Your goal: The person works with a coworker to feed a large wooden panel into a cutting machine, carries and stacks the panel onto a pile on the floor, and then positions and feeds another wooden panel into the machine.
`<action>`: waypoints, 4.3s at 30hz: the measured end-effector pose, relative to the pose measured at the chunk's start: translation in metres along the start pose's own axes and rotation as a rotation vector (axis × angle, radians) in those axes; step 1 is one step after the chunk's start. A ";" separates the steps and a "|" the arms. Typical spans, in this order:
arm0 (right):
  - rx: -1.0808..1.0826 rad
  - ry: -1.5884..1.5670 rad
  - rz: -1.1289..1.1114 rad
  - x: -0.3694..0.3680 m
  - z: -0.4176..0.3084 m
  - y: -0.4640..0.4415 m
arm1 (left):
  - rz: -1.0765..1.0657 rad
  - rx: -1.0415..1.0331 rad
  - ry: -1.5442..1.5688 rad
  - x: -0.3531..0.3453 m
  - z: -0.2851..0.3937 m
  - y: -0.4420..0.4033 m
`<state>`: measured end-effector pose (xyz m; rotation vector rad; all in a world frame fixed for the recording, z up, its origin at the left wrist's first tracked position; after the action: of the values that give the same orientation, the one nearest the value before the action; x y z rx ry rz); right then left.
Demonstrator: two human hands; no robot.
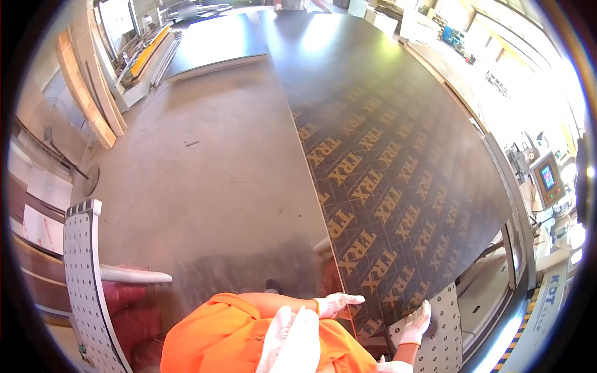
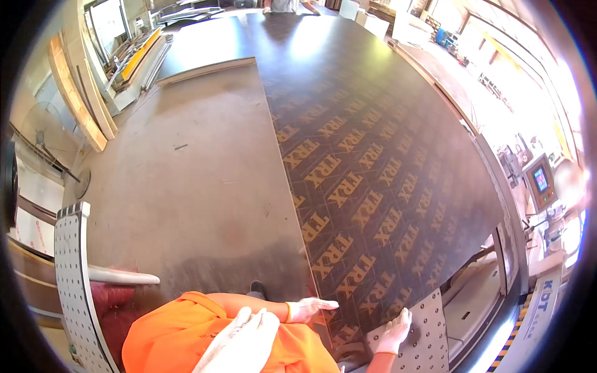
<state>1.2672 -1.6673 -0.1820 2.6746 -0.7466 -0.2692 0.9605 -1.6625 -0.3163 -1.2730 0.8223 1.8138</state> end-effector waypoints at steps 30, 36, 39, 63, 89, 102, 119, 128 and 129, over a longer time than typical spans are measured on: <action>-0.211 -0.333 -0.201 -1.129 0.122 -0.131 | 0.507 -0.468 0.111 0.288 0.957 0.553; -0.289 -0.341 -0.212 -1.112 0.089 -0.111 | 0.693 -0.504 0.062 0.255 0.945 0.543; -0.322 -0.439 -0.303 -1.115 0.066 -0.118 | 0.682 -0.498 0.101 0.265 0.939 0.539; -0.251 -0.260 -0.386 -0.956 -0.168 -0.485 | 1.515 -0.761 -0.304 0.268 0.933 0.533; -0.375 -0.157 -0.428 -0.916 -0.161 -0.507 | 1.874 -0.333 -0.425 0.191 0.925 0.528; -0.325 1.094 -0.505 -0.976 -0.231 -0.573 | 1.707 0.007 -0.184 0.129 1.045 0.454; 0.428 1.688 -0.279 -1.190 -0.129 -0.304 | 1.785 0.221 -0.879 0.207 1.025 0.513; 0.520 1.736 -0.208 -1.184 -0.110 -0.278 | 1.836 -0.026 -1.038 0.189 1.025 0.520; 0.558 1.726 -0.197 -1.183 -0.111 -0.274 | 1.841 -0.012 -1.031 0.197 1.017 0.524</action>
<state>0.4270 -0.7887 -0.0811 2.1496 0.0825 2.0993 -0.0041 -1.0346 -0.1615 1.0949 1.3651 3.1227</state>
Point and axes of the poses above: each hand's wrist, its own y-axis away from the middle knuckle, its own x-axis out of the back of the hand, z = x × y, the point moved 9 cm from there along -y, towards the middle knuckle, and after that the axes turned 14 degrees about -z, right-handed, at the moved point
